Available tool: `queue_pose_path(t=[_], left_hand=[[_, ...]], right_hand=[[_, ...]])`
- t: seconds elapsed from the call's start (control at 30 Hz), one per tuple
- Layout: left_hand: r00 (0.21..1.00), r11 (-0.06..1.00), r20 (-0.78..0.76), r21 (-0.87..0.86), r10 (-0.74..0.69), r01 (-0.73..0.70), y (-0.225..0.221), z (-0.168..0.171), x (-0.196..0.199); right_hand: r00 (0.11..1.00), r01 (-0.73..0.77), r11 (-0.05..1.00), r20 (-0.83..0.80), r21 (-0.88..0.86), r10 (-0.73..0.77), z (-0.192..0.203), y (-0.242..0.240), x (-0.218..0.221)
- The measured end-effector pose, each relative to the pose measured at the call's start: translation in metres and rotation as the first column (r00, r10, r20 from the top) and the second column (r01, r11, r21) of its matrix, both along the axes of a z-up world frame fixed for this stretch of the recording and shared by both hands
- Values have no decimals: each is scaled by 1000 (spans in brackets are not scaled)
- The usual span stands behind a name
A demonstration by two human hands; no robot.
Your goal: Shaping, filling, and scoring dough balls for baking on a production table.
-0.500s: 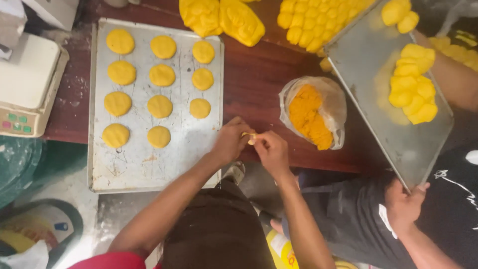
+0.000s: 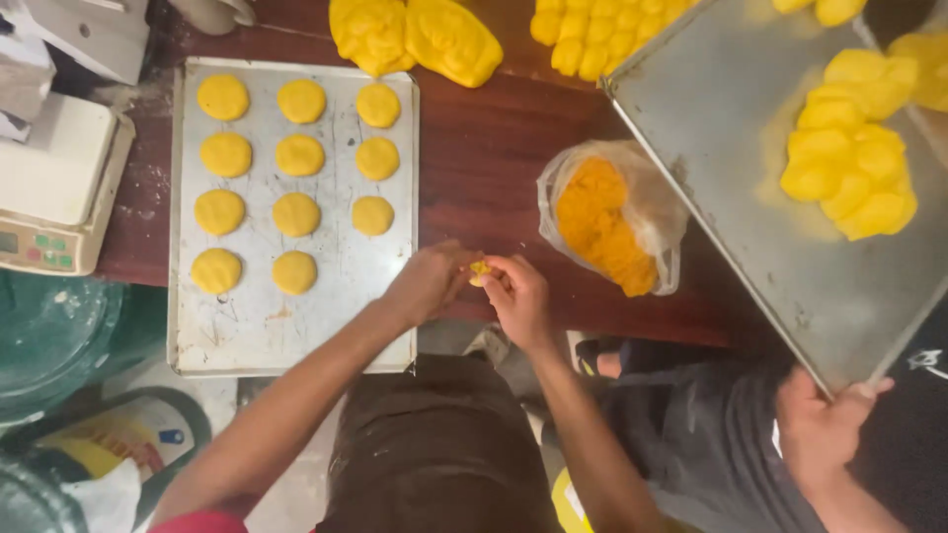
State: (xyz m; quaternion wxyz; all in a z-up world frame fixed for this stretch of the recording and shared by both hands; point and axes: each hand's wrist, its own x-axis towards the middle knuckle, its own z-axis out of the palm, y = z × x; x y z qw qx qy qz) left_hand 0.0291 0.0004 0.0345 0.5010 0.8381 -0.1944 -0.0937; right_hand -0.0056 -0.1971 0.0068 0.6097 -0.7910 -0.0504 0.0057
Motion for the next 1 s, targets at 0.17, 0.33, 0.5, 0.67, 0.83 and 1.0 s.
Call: queue_pose_path(t=[0.17, 0.33, 0.5, 0.67, 0.83, 1.0], left_hand=[[995, 987, 85, 157, -59, 45, -5, -3, -2], [995, 995, 35, 21, 96, -97, 2, -9, -15], [890, 986, -434, -26, 138, -165, -1, -10, -7], [994, 999, -103, -43, -25, 20, 4, -10, 8], [999, 999, -3, 28, -32, 32, -2, -5, 10], [933, 992, -342, -17, 114, -128, -6, 17, 18]], right_hand=[[971, 35, 954, 238, -296, 38, 12, 7, -4], [994, 102, 982, -26, -158, -107, 19, 7, -6], [991, 134, 980, 25, -148, -132, -6, 9, -19], [979, 56, 948, 206, -313, 10, 16, 11, -8], [968, 34, 910, 240, -413, 73, 15, 2, 5], [993, 83, 995, -78, -59, -87, 4, -8, 8]])
